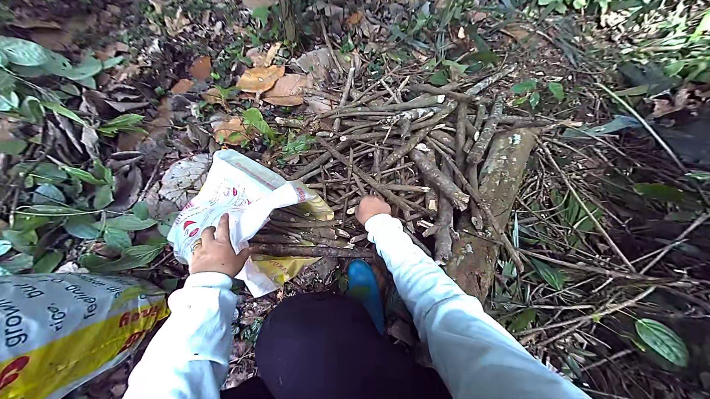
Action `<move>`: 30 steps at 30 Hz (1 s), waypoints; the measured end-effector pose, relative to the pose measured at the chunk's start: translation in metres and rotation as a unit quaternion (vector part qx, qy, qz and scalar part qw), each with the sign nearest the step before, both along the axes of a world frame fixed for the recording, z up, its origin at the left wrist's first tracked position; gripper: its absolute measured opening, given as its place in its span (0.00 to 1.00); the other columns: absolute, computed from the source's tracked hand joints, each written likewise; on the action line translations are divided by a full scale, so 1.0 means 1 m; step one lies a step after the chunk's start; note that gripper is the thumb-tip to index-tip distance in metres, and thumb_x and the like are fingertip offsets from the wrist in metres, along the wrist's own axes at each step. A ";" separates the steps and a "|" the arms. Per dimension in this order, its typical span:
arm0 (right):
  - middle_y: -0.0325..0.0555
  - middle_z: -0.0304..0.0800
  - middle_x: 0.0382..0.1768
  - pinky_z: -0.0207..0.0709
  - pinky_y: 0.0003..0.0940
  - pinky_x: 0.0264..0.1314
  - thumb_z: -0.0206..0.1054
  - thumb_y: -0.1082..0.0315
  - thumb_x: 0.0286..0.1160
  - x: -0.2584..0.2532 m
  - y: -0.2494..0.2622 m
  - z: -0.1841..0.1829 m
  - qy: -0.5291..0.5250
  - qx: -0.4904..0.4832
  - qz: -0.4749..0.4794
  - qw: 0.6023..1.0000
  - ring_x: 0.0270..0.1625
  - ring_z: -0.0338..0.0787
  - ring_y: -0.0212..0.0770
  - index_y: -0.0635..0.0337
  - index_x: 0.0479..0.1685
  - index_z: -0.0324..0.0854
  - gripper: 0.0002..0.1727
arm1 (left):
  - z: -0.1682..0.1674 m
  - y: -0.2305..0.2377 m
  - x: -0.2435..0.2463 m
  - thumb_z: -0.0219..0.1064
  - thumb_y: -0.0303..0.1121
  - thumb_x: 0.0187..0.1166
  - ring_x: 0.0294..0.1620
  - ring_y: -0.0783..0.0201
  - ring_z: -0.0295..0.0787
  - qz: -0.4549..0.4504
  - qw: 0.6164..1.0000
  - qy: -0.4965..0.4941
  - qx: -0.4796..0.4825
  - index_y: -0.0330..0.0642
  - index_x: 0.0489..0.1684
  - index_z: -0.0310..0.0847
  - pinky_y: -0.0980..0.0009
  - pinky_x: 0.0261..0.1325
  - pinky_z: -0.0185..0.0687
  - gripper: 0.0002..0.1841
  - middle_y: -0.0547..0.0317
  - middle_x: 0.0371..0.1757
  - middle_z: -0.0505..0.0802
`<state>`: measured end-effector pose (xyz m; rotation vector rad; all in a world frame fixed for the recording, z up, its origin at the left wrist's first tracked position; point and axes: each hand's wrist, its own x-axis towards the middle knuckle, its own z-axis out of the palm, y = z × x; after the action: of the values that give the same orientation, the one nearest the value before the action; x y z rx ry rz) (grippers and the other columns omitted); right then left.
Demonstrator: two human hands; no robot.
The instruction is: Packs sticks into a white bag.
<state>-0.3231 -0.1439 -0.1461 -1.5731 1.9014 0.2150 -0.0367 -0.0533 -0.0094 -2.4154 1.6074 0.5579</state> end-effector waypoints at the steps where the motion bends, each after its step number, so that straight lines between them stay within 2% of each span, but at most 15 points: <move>1: 0.68 0.75 0.79 0.65 0.73 0.78 0.67 0.63 0.80 -0.004 -0.008 -0.013 0.005 -0.058 -0.019 0.998 0.83 0.72 0.70 0.67 0.77 0.76 0.27 | -0.003 -0.001 0.005 0.80 0.42 0.74 0.83 0.21 0.65 -0.002 1.000 0.002 0.004 0.44 0.96 0.50 0.27 0.78 0.63 0.50 0.23 0.87 0.66; 2: 0.68 0.66 0.85 0.59 0.74 0.81 0.68 0.68 0.76 -0.013 -0.018 -0.030 0.017 -0.082 -0.036 0.996 0.87 0.64 0.71 0.65 0.85 0.68 0.34 | -0.007 -0.002 0.009 0.80 0.43 0.74 0.83 0.20 0.65 -0.005 1.000 0.005 0.008 0.44 0.96 0.50 0.26 0.78 0.63 0.50 0.22 0.86 0.66; 4: 0.68 0.61 0.88 0.58 0.72 0.84 0.70 0.68 0.76 -0.033 -0.036 -0.058 0.024 -0.039 -0.063 0.997 0.89 0.63 0.71 0.62 0.93 0.55 0.43 | -0.011 -0.005 0.014 0.80 0.43 0.74 0.83 0.20 0.65 -0.006 1.000 0.007 0.017 0.44 0.96 0.49 0.27 0.78 0.63 0.51 0.22 0.86 0.66; 6: 0.69 0.68 0.84 0.66 0.66 0.84 0.70 0.67 0.78 -0.048 -0.045 -0.060 0.002 0.030 -0.079 0.996 0.86 0.71 0.67 0.68 0.88 0.62 0.38 | -0.011 -0.008 0.018 0.81 0.44 0.74 0.83 0.21 0.66 -0.011 1.000 0.009 0.028 0.45 0.97 0.48 0.27 0.78 0.63 0.52 0.22 0.86 0.67; 8: 0.69 0.73 0.80 0.70 0.66 0.80 0.73 0.65 0.75 -0.059 -0.041 -0.042 -0.002 0.044 -0.088 0.995 0.82 0.76 0.65 0.69 0.83 0.68 0.36 | -0.014 -0.011 0.022 0.81 0.45 0.74 0.82 0.20 0.68 -0.020 0.999 0.011 0.037 0.46 0.97 0.46 0.27 0.78 0.64 0.53 0.21 0.85 0.67; 12: 0.71 0.73 0.79 0.72 0.68 0.78 0.68 0.64 0.80 -0.069 0.027 -0.026 -0.054 0.028 -0.144 0.988 0.79 0.79 0.68 0.66 0.81 0.70 0.31 | -0.024 -0.016 0.026 0.78 0.41 0.77 0.79 0.20 0.71 -0.022 0.998 0.028 0.049 0.47 0.98 0.45 0.25 0.75 0.66 0.50 0.19 0.83 0.69; 14: 0.71 0.68 0.83 0.70 0.61 0.82 0.63 0.60 0.85 -0.066 0.065 -0.042 -0.073 0.065 -0.163 0.982 0.82 0.76 0.65 0.68 0.84 0.65 0.33 | -0.026 -0.020 0.023 0.76 0.40 0.78 0.79 0.19 0.71 -0.025 0.997 0.031 0.058 0.47 0.98 0.45 0.25 0.75 0.66 0.49 0.20 0.83 0.70; 15: 0.72 0.62 0.86 0.68 0.58 0.84 0.63 0.59 0.85 -0.062 0.077 -0.054 -0.069 0.089 -0.173 0.978 0.85 0.72 0.66 0.68 0.89 0.58 0.37 | -0.025 -0.022 0.020 0.76 0.39 0.79 0.79 0.19 0.71 -0.026 0.997 0.032 0.065 0.47 0.98 0.44 0.25 0.75 0.66 0.49 0.20 0.84 0.70; 17: 0.70 0.56 0.89 0.63 0.58 0.87 0.70 0.54 0.80 -0.057 0.084 -0.077 -0.051 0.105 -0.186 0.975 0.88 0.66 0.66 0.66 0.94 0.47 0.48 | -0.023 -0.025 0.013 0.75 0.38 0.80 0.79 0.20 0.71 -0.025 0.996 0.031 0.076 0.47 0.98 0.43 0.25 0.75 0.66 0.48 0.20 0.84 0.70; 18: 0.69 0.57 0.89 0.61 0.58 0.89 0.73 0.51 0.76 -0.058 0.081 -0.087 -0.041 0.103 -0.188 0.976 0.90 0.64 0.65 0.66 0.94 0.46 0.53 | -0.022 -0.025 0.011 0.75 0.38 0.80 0.79 0.20 0.72 -0.025 0.996 0.029 0.080 0.47 0.98 0.43 0.26 0.75 0.67 0.49 0.21 0.84 0.70; 20: 0.67 0.59 0.89 0.56 0.58 0.91 0.78 0.43 0.67 -0.060 0.067 -0.095 -0.032 0.098 -0.184 0.978 0.91 0.61 0.63 0.67 0.93 0.51 0.59 | -0.021 -0.026 0.008 0.74 0.38 0.80 0.78 0.21 0.73 -0.029 0.996 0.023 0.084 0.48 0.98 0.41 0.27 0.75 0.68 0.49 0.21 0.83 0.70; 22: 0.68 0.64 0.86 0.56 0.61 0.90 0.78 0.38 0.64 -0.058 0.053 -0.090 0.011 0.073 -0.188 0.979 0.90 0.63 0.64 0.70 0.87 0.61 0.57 | -0.022 -0.025 0.006 0.74 0.39 0.80 0.78 0.23 0.74 -0.031 0.996 0.016 0.086 0.48 0.99 0.41 0.28 0.75 0.69 0.49 0.21 0.83 0.71; 25: 0.70 0.66 0.84 0.55 0.62 0.88 0.79 0.39 0.63 -0.054 0.047 -0.090 0.070 -0.009 -0.193 0.979 0.87 0.66 0.67 0.70 0.85 0.64 0.55 | -0.025 -0.023 0.005 0.76 0.41 0.79 0.77 0.22 0.75 -0.035 0.996 0.013 0.079 0.47 0.98 0.42 0.28 0.74 0.70 0.50 0.22 0.83 0.71; 28: 0.72 0.53 0.90 0.46 0.63 0.92 0.84 0.42 0.57 -0.056 0.050 -0.111 0.066 -0.005 -0.156 0.986 0.92 0.56 0.69 0.63 0.97 0.39 0.70 | -0.032 -0.022 0.001 0.76 0.44 0.79 0.77 0.22 0.75 -0.046 0.997 0.013 0.059 0.45 0.97 0.46 0.27 0.74 0.69 0.49 0.22 0.83 0.71; 30: 0.75 0.49 0.91 0.42 0.64 0.94 0.84 0.46 0.59 -0.058 0.046 -0.119 0.070 0.015 -0.124 0.990 0.93 0.51 0.72 0.55 0.99 0.34 0.70 | -0.036 -0.022 -0.002 0.76 0.46 0.79 0.76 0.21 0.75 -0.047 0.998 0.013 0.044 0.43 0.97 0.47 0.27 0.74 0.69 0.49 0.23 0.83 0.71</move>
<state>-0.3813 -0.0981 -0.2648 -1.3156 2.1721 0.2494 -0.0391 -0.0755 -0.0456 -2.2646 1.6610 0.6313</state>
